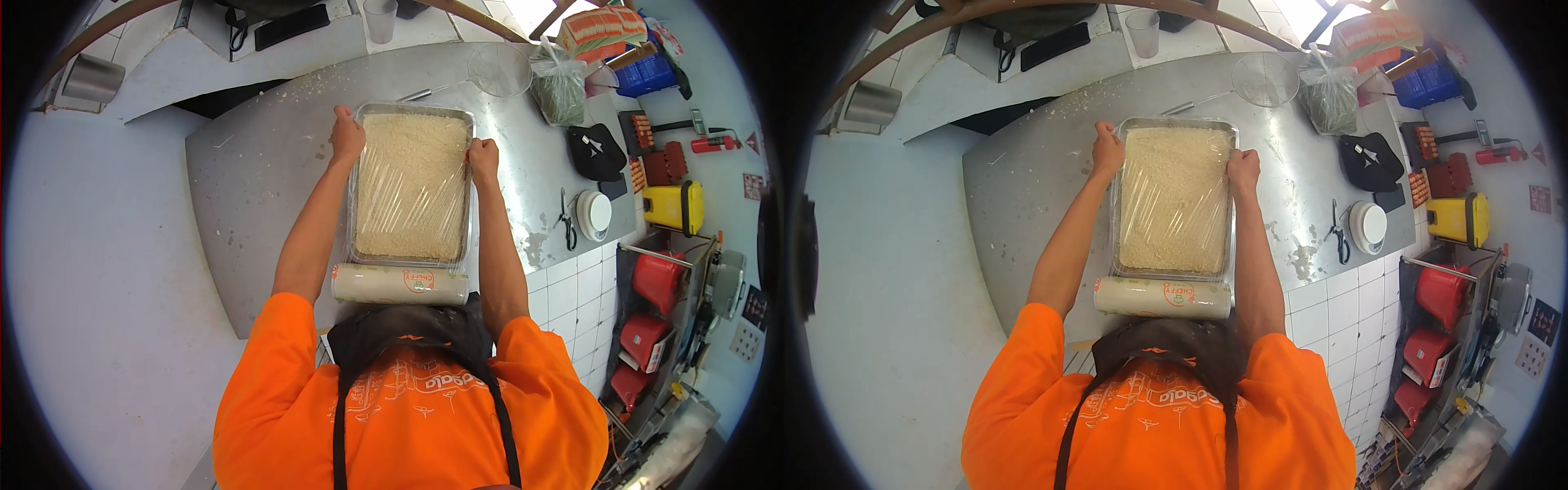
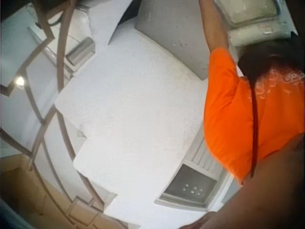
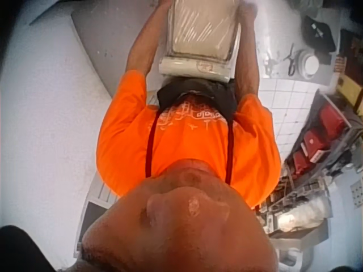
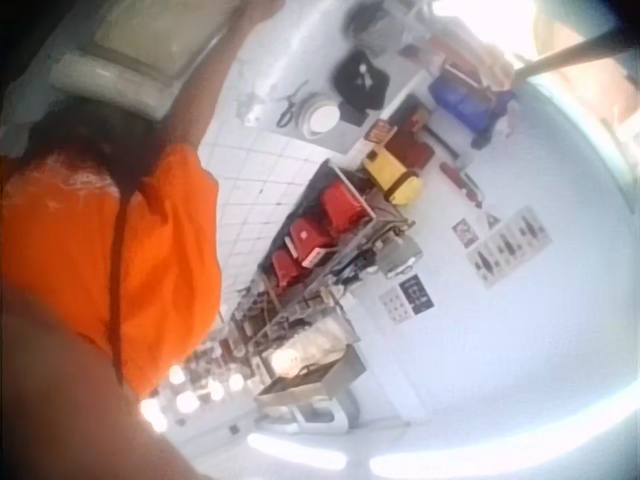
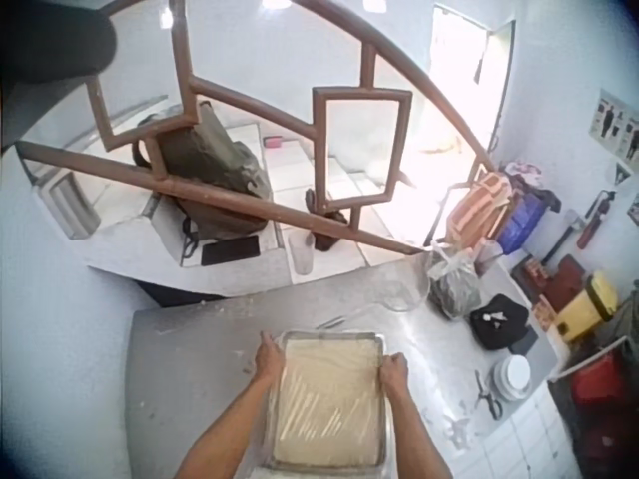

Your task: The person covers a tray of food with plastic wrap, smoothing it over the edges of the tray, then picks up the tray and carries it through a kitchen area.

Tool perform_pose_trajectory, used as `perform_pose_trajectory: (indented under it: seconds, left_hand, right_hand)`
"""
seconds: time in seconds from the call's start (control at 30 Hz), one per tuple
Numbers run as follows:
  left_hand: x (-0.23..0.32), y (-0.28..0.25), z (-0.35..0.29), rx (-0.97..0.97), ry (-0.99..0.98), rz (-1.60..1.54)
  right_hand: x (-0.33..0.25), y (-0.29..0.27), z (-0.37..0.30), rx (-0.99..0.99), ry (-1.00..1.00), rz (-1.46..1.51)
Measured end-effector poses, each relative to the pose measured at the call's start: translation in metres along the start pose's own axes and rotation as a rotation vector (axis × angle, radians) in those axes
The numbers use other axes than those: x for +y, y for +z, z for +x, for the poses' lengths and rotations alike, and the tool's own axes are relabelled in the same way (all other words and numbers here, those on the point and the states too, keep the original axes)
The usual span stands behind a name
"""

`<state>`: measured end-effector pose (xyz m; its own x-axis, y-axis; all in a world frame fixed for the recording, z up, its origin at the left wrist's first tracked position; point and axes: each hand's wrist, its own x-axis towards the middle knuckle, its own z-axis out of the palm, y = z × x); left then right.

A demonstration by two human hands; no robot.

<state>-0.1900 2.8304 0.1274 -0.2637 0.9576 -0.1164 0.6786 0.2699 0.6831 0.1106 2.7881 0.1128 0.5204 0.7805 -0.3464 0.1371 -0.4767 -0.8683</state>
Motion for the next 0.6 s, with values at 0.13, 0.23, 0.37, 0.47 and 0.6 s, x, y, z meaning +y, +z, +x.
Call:
perform_pose_trajectory:
  seconds: [0.13,0.23,0.37,0.47,0.6]
  left_hand:
    - [0.008,0.009,0.002,0.099,0.029,0.019]
    - [0.003,0.010,0.006,0.205,0.061,0.044]
    - [-0.003,0.002,0.007,0.116,0.005,0.088]
    - [0.002,-0.007,0.004,0.028,0.094,0.017]
    - [0.002,-0.021,0.013,-0.011,0.102,0.074]
  right_hand:
    - [0.012,0.009,0.017,0.096,-0.141,-0.269]
    - [0.006,0.011,0.017,0.067,-0.156,-0.312]
    - [-0.016,0.008,0.009,-0.114,0.002,-0.223]
    - [-0.016,0.002,0.016,-0.143,-0.037,-0.248]
    - [-0.014,0.001,0.019,-0.054,-0.059,-0.321]
